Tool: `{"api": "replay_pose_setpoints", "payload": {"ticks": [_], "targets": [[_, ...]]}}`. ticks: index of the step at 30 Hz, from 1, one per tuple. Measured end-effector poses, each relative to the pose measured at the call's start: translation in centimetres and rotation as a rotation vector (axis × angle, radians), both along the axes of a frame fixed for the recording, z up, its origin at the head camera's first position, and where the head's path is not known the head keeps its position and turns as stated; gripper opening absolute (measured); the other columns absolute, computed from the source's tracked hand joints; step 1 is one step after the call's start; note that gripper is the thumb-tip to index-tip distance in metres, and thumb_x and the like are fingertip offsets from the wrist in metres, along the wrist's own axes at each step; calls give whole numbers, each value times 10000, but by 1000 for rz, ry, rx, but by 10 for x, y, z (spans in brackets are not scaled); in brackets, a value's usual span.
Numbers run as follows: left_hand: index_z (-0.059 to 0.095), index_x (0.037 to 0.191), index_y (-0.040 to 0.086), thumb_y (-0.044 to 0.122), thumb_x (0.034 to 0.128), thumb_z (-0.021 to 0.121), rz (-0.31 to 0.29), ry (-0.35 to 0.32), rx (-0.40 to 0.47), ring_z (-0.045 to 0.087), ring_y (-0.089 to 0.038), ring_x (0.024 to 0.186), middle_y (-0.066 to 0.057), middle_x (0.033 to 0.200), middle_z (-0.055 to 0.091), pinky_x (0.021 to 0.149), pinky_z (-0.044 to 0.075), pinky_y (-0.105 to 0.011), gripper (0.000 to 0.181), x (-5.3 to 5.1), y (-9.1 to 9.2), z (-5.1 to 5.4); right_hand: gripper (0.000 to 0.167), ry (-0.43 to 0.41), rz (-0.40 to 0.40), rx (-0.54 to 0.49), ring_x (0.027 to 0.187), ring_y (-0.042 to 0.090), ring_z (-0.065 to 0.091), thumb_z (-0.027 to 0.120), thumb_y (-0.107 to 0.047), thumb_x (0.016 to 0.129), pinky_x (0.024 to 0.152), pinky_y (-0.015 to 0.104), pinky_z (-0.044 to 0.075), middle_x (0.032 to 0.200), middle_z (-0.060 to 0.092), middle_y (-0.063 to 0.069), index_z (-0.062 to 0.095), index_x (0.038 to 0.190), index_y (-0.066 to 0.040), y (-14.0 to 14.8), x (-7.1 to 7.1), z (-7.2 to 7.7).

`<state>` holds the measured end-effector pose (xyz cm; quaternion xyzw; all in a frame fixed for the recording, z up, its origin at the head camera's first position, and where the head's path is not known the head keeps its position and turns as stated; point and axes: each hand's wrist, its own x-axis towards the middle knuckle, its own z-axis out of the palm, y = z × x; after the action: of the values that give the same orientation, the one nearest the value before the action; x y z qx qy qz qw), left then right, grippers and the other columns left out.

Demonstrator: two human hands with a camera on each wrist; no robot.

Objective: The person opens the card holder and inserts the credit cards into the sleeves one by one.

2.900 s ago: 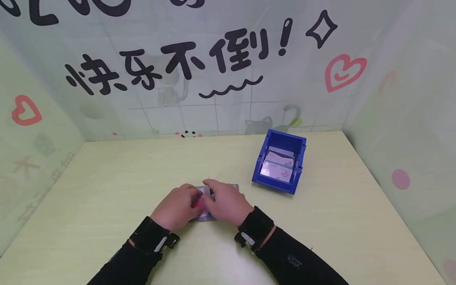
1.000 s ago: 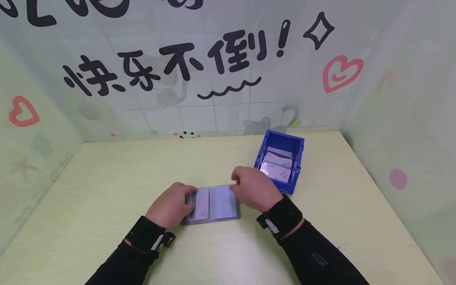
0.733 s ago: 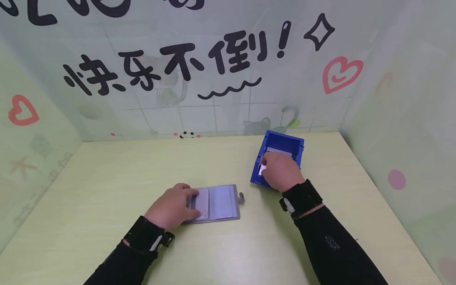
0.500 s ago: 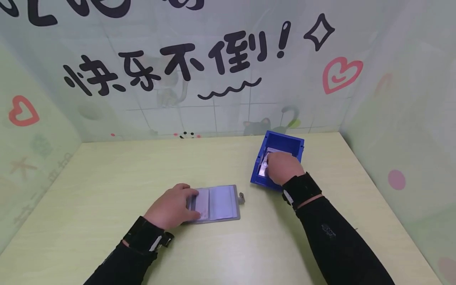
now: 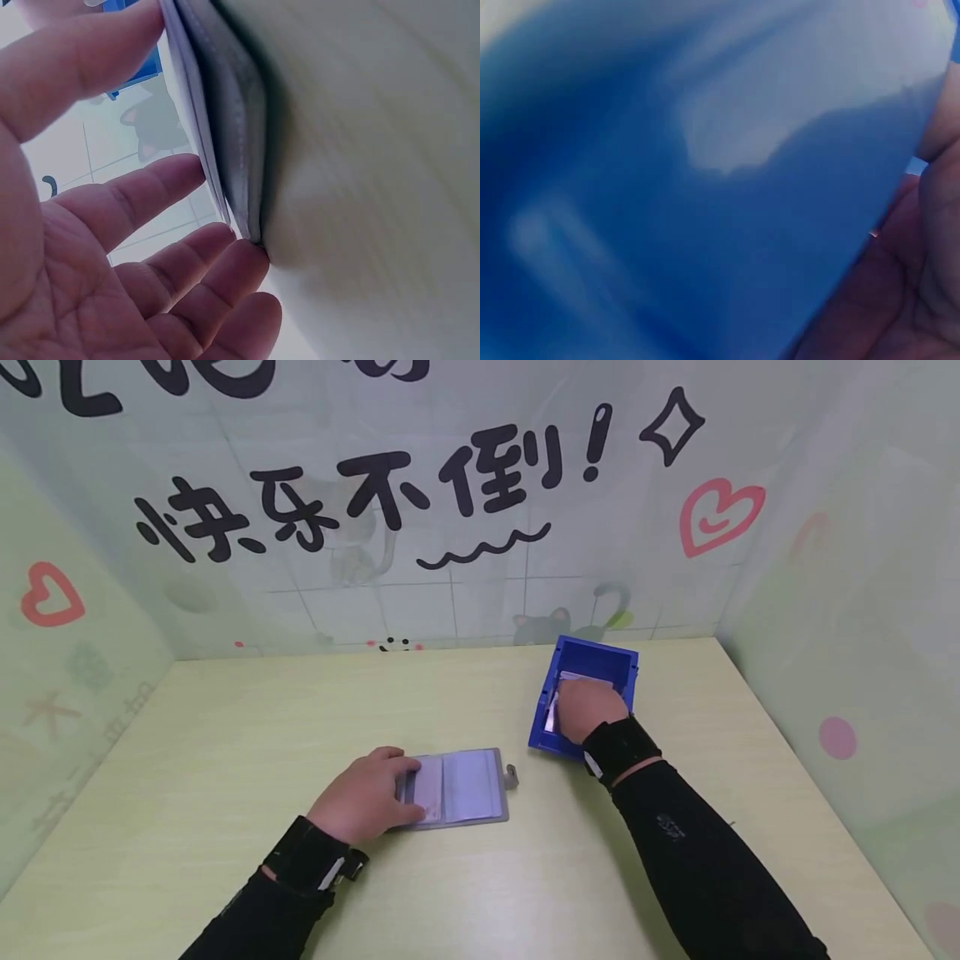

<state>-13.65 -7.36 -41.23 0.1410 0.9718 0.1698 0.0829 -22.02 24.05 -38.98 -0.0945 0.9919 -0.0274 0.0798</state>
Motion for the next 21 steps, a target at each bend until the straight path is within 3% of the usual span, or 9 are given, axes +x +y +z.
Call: {"api": "replay_pose_setpoints", "payload": {"ticks": [10,21], "targets": [[713,1346,98,363,825,887,-5,20,-5,647,-383,1223,-167,1434,628,1050,553,-502,610,-1,0,-4,201,40,-5,12,917,363,745,533,-66,1043,942,550,596,991,741,245,677,1079,69,-2,2,-2],[708,1354,97,368,827,885,-7,16,-8,641,-381,1228,-164,1436,627,1057,547,-506,618,-1,0,-4,210,13,-22,0,894,345,733,562,-95,1029,952,552,593,979,739,236,676,1086,72,-1,0,0]]}}
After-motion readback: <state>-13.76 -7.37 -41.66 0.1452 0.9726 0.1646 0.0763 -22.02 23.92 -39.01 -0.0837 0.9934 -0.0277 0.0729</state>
